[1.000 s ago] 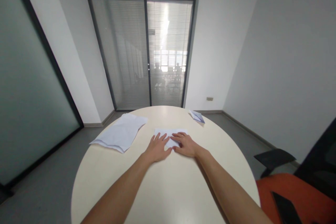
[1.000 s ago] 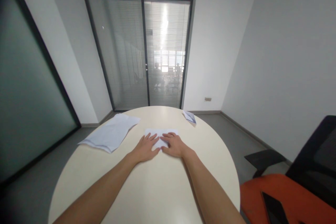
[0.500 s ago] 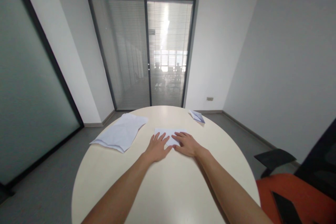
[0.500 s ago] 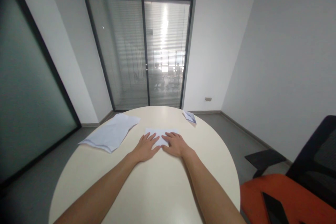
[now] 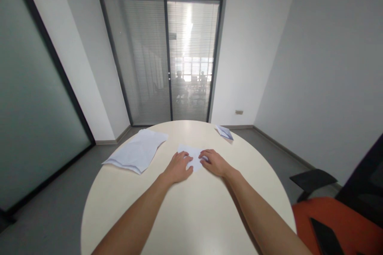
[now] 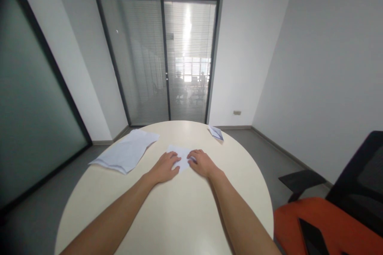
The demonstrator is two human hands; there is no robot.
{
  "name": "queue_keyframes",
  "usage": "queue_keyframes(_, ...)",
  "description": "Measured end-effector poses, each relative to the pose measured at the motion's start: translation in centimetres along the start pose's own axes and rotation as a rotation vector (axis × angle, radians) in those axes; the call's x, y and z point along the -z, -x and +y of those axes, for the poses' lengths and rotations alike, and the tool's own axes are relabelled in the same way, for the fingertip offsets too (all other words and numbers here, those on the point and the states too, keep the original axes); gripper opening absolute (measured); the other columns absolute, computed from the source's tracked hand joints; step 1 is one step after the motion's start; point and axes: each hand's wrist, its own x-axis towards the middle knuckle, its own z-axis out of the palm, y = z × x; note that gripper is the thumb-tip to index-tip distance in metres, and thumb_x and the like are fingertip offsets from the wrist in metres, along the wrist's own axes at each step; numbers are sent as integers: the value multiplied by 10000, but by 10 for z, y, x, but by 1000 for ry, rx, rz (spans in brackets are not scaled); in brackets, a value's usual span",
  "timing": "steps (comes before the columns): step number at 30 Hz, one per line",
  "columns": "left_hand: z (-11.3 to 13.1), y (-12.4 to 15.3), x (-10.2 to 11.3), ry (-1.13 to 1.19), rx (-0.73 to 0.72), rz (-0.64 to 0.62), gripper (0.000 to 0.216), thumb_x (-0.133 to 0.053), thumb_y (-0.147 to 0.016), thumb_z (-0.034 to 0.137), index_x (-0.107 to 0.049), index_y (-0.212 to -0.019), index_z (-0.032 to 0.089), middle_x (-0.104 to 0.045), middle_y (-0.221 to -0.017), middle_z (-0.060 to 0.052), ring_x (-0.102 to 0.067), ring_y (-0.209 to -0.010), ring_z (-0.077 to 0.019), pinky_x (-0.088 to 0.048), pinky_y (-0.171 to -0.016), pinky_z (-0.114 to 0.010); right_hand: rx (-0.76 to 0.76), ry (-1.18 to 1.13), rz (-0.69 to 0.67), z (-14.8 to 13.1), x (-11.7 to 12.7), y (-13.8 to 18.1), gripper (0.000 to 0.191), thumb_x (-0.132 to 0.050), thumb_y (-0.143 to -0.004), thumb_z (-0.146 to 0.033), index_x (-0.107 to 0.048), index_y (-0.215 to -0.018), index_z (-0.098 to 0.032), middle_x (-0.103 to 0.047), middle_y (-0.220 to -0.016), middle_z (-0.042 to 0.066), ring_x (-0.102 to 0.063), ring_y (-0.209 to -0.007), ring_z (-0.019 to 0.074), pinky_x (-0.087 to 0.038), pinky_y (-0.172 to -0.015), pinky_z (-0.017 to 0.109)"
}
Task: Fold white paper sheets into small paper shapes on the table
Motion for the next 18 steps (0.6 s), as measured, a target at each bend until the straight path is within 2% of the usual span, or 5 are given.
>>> queue_keyframes(5, 4, 0, 4, 42, -75, 2, 341, -589, -889, 334, -652, -1189, 186, -630, -1262, -113, -538, -1224, -264, -380, -1119, -415, -73, 43, 30, 0, 3, 0, 187, -546, -893, -204, -691, -1011, -203, -672, -1212, 114, -572, -1171, 266, -424, -1014, 400)
queue_keyframes(9, 6, 1, 4, 105, -166, -38, 402, -534, -908, 264, -591, -1295, 173, -587, -1386, -97, -491, -1298, -233, -361, -1151, -386, -133, 74, 29, 1, 5, 1, 304, -578, -878, -250, -644, -1167, -181, -705, -1101, 109, -605, -1103, 266, -438, -988, 396)
queue_keyframes(14, 7, 0, 5, 83, -177, -53, 404, -512, -920, 267, -614, -1301, 179, -580, -1417, -75, -483, -1307, -241, -357, -1157, -395, -131, 54, 69, 4, 2, 1, 448, -602, -858, -259, -589, -1292, -147, -668, -1252, 136, -587, -1179, 272, -403, -1055, 414)
queue_keyframes(18, 8, 0, 7, 56, -181, -46, 398, -518, -925, 289, -630, -1290, 179, -599, -1397, -76, -506, -1280, -252, -375, -1135, -404, -110, 68, 90, 4, 1, -1, 497, -612, -835, -243, -579, -1318, -134, -657, -1256, 142, -588, -1160, 272, -413, -1047, 414)
